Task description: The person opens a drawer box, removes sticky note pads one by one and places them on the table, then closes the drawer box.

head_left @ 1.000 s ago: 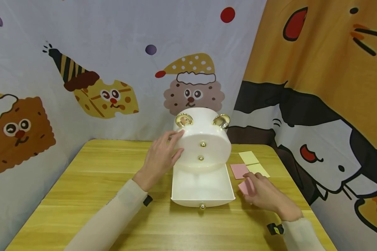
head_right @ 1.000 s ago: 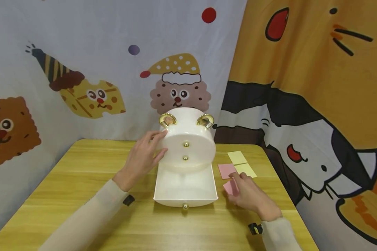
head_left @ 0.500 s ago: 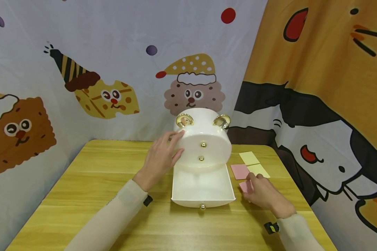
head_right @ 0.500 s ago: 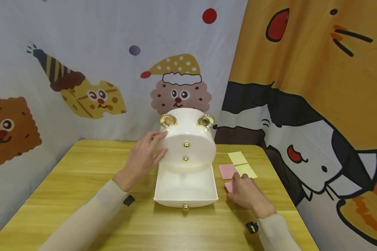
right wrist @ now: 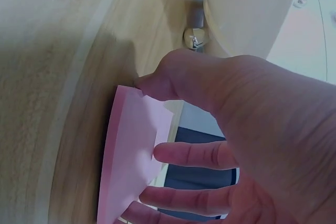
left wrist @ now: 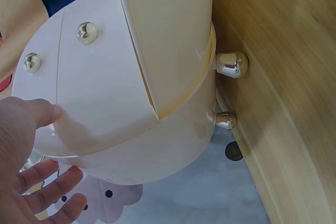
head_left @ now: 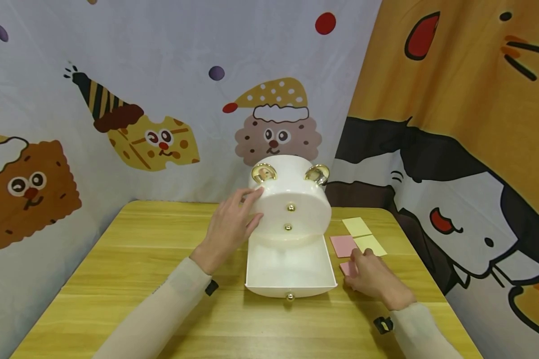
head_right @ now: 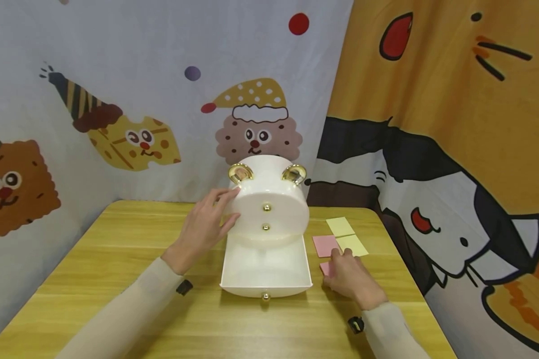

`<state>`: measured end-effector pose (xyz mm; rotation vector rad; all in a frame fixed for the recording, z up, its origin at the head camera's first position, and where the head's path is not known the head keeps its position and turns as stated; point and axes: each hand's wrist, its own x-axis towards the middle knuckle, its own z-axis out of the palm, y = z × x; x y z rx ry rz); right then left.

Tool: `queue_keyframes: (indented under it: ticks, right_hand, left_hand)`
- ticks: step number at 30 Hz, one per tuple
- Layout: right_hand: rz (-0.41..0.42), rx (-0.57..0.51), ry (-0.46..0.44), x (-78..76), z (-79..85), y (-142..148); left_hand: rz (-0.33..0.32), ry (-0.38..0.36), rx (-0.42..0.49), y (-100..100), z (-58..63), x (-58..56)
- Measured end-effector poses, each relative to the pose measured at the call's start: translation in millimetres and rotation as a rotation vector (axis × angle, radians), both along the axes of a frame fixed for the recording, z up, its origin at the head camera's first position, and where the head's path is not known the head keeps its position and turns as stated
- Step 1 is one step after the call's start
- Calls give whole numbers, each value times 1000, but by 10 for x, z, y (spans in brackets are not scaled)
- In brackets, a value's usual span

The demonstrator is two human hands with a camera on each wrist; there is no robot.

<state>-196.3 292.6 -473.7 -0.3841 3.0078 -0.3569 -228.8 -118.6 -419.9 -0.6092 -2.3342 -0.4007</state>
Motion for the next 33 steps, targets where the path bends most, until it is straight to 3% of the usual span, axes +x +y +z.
queue_keyframes:
  ticks: [15, 25, 33]
  right_hand:
    - [1, 93, 24, -4, -28, -5]
    - [-8, 127, 23, 30, -3, -4]
    - [19, 112, 114, 93, 42, -19]
  left_hand:
    - [1, -2, 0, -1, -2, -1]
    - [-2, -43, -3, -12, 32, 15]
    - [-10, -66, 15, -9, 52, 12]
